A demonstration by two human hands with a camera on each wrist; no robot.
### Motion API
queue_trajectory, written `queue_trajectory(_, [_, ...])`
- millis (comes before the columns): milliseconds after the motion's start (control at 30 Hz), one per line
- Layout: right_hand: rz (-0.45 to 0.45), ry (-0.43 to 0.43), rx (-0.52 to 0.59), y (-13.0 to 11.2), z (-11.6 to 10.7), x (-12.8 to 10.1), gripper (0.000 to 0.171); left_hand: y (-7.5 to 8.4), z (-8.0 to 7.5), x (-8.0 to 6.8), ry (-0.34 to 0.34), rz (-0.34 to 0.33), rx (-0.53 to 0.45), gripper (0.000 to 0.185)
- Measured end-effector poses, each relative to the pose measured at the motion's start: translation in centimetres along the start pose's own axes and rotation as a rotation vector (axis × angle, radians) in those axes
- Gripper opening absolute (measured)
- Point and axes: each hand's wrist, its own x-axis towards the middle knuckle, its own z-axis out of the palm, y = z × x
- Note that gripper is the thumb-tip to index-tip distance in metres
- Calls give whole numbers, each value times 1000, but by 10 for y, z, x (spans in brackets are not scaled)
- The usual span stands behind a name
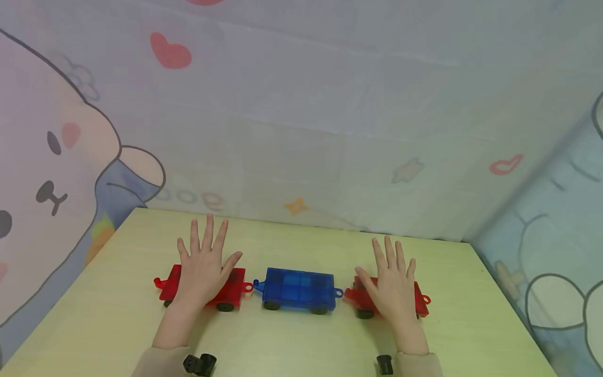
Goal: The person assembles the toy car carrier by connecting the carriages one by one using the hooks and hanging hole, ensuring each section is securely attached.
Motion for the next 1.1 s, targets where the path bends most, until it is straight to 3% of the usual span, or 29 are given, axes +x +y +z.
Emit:
queue_trajectory(433, [-20,-16,75,-10,-3,5,81,-2,-2,1,-70,5,-74,82])
queue_trajectory(800, [12,-58,287,-26,1,12,86,-10,2,2,-152,22,-286,85])
queue_trajectory(1100, [90,-175,515,-40,8,17,94,-14,0,2,-275,-35,-437,92])
